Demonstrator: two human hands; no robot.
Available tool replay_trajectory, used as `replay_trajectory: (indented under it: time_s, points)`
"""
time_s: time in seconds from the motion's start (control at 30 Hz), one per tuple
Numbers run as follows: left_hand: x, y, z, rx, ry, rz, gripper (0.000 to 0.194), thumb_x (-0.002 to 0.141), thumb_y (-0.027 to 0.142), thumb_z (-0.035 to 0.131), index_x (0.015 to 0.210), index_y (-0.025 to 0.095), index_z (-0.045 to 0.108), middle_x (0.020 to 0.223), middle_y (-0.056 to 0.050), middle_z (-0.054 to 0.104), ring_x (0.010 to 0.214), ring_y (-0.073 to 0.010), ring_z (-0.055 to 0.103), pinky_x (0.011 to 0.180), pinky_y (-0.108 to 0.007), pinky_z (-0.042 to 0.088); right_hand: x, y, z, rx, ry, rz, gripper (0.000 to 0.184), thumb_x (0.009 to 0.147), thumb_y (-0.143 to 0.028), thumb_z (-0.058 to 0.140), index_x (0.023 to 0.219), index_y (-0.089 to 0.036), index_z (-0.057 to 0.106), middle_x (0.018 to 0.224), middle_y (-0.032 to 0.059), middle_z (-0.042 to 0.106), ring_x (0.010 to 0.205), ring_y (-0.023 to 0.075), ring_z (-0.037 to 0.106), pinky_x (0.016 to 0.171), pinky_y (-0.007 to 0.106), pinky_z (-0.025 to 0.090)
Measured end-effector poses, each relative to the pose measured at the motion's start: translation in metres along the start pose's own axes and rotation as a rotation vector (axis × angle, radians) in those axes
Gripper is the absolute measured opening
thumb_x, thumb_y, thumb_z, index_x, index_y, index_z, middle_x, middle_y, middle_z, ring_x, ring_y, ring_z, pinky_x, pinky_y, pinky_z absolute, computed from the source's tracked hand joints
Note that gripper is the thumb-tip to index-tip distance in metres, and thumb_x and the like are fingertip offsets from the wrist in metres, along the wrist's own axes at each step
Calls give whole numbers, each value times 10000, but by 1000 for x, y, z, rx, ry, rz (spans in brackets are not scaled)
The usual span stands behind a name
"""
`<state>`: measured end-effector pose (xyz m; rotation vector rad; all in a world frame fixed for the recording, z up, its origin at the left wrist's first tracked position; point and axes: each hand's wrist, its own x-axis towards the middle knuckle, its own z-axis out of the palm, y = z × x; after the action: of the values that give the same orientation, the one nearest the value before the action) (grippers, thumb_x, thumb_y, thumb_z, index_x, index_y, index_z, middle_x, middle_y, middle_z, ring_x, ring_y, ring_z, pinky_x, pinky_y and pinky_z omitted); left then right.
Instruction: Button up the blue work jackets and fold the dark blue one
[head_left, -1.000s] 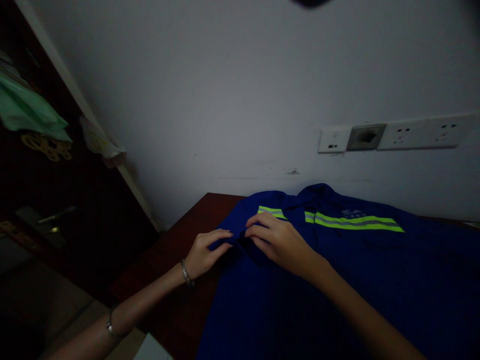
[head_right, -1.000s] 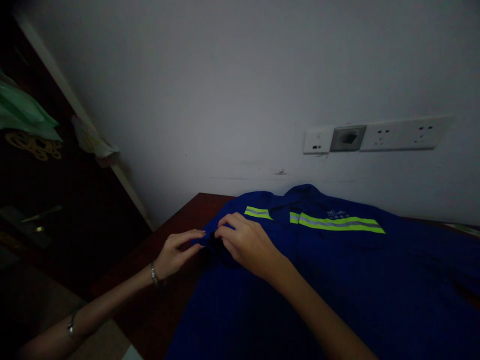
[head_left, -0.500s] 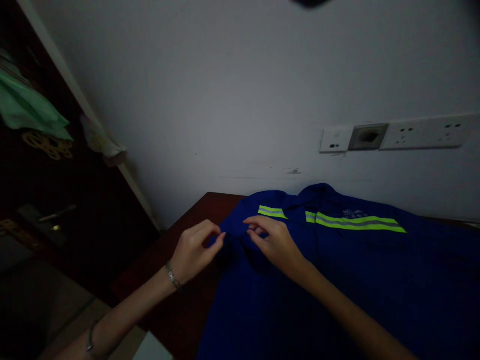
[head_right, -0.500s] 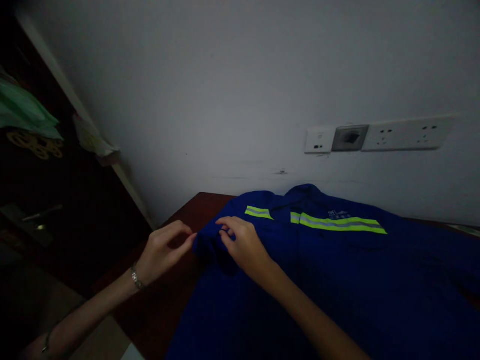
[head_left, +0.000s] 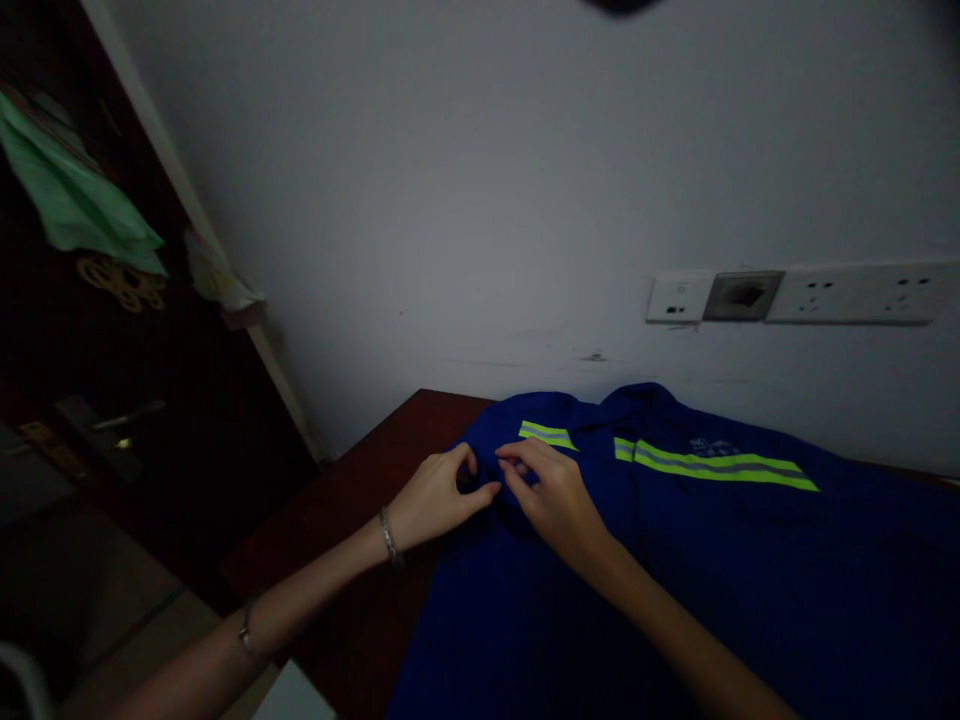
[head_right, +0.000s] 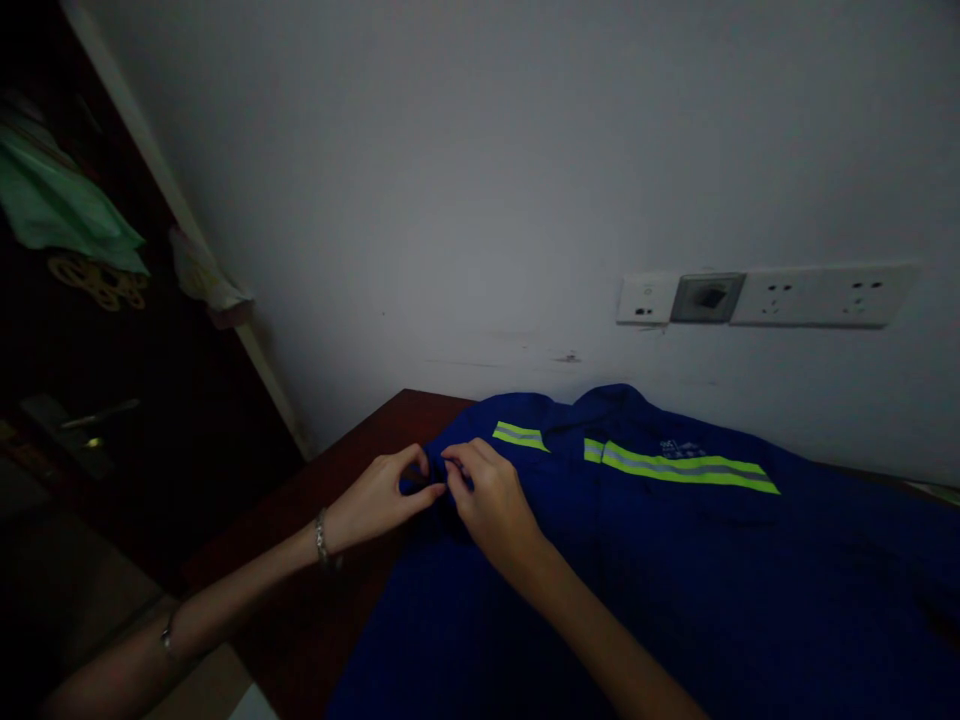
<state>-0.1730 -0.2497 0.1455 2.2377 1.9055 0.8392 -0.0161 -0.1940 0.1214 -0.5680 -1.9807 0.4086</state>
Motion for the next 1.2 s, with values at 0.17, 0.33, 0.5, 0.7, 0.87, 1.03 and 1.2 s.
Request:
replay_trajectory:
  time_s: [0.17,0.33,0.5,0.7,0.87,1.03,1.2]
  points:
    - [6,-5,9,-117,-74,-13,77,665,148,523,737,171,539,695,10,593,647,-129,545,585,-215,394,3,7,-1,-11,-23,6,194,783,-77,479,874,-165,626,808,48,623,712,140,578,675,266,472]
    - [7,-12,11,-182,-83,-31,99,718,176,472,654,158,545,645,15,570,625,-118,523,589,-212,389,8,21,-12,-76,-99,15,182,792,-103,492,876,-165,641,776,44,618,706,141,572,685,278,469]
    - [8,-11,3,-291,-16,36,92,712,144,469,629,155,509,789,-4,596,788,-129,545,739,-228,400,11,27,-25,-167,-239,-125,236,814,-139,481,997,-194,618,898,58,598,794,148,575,719,285,480]
    - [11,-9,-9,-336,-84,53,87,704,150,447,627,152,487,693,22,540,693,-111,494,675,-228,378,8,18,-31,-363,-275,-314,288,825,-177,486,1096,-229,568,1067,79,541,908,180,549,700,300,492]
    - [17,-8,-12,-361,-134,51,102,696,165,432,597,148,446,586,50,412,595,-87,387,573,-206,316,8,14,-31,-489,-264,-460,226,847,-181,462,1031,-223,587,1083,88,543,969,202,509,656,280,476]
    - [24,-8,-11,-425,-182,57,94,672,154,416,578,152,410,567,54,367,572,-83,347,542,-203,281,8,15,-30,-526,-289,-521,197,864,-188,443,998,-218,584,1099,94,526,978,199,487,639,263,455]
    - [27,-7,-12,-428,-220,65,95,662,137,408,568,152,402,568,53,375,576,-82,352,553,-205,288,8,20,-29,-518,-293,-493,165,869,-182,432,898,-196,594,1063,83,531,943,184,495,621,251,443]
